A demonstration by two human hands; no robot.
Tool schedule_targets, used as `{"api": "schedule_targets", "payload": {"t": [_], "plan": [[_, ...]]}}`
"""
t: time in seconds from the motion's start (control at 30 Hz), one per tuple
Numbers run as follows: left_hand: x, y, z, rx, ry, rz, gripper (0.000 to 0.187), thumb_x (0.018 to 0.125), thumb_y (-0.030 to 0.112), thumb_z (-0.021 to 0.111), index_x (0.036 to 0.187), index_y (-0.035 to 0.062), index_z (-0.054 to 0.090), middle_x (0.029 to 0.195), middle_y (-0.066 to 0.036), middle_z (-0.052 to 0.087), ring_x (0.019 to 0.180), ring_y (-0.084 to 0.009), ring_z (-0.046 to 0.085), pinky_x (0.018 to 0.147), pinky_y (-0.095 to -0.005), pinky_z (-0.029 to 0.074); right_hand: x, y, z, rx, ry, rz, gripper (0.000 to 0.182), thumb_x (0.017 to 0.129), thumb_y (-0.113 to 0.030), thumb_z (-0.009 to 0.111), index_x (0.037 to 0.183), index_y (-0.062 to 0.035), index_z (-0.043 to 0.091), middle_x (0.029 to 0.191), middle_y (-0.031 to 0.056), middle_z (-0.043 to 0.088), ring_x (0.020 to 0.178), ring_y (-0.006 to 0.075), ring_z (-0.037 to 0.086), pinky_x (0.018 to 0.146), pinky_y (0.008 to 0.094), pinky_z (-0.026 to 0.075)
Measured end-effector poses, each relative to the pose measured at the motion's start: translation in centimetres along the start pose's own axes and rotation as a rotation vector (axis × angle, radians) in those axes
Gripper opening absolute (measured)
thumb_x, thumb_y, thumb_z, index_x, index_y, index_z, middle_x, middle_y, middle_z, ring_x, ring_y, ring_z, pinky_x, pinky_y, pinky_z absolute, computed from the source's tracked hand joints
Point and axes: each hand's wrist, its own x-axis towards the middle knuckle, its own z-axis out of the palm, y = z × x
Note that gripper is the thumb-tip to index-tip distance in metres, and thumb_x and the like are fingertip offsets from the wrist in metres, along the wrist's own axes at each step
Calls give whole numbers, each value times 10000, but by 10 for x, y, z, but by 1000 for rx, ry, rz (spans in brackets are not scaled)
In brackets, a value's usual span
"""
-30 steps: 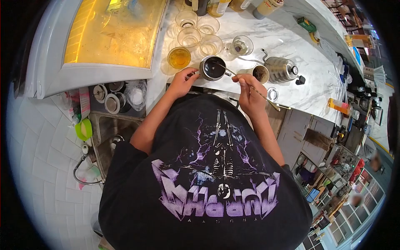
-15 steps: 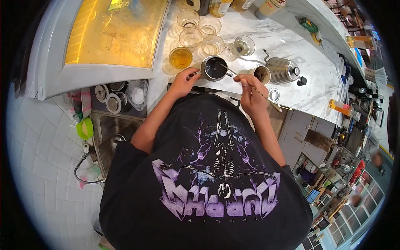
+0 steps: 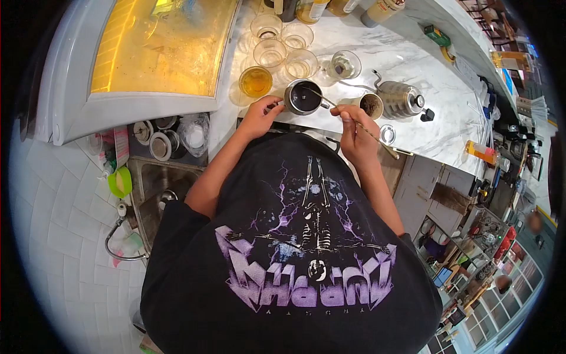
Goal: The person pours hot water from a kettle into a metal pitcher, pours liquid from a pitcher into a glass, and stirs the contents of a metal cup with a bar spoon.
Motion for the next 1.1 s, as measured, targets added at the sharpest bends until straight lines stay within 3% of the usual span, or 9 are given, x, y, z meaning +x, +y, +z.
{"api": "schedule_targets", "payload": {"t": [0.07,0.43,0.73,0.9,0.93,1.1], "plan": [[-2,7,-1,-4,-5,-24,279,944,204,649,1142,8,658,978,-93,688,813,-166,632,743,-302,505,0,0,2,-50,-46,-122,101,994,-29,529,991,3,624,905,125,721,792,200,685,706,297,526],[0,2,-2,21,-21,-24,288,939,201,654,1155,11,658,1018,-101,699,813,-163,636,743,-301,508,-3,2,-12,-59,-28,-22,121,994,-40,533,983,-4,648,883,103,722,754,192,676,682,282,509],[0,0,-1,4,-10,-37,288,941,209,657,1159,21,656,953,-84,673,788,-161,620,727,-302,506,-2,-3,-4,-59,-86,-105,107,990,-44,540,983,-3,639,878,111,718,759,196,678,683,291,514],[0,1,-2,26,-27,-22,286,941,204,658,1155,15,656,951,-82,671,800,-158,622,733,-298,502,-5,1,-15,-76,-42,-26,102,991,-28,534,989,-2,633,886,111,723,781,193,689,699,290,523],[0,1,-2,25,-29,-20,286,941,204,658,1155,15,656,951,-82,671,800,-158,622,733,-298,502,-3,0,-13,-34,-12,12,29,941,-41,605,950,-29,629,880,145,691,755,314,668,676,370,519],[0,1,-1,19,-12,2,286,944,210,651,1153,15,659,950,-85,671,800,-156,620,735,-298,502,4,-7,-3,-47,-34,-69,28,932,-37,614,958,-29,622,878,149,689,747,319,664,660,375,514]]}}
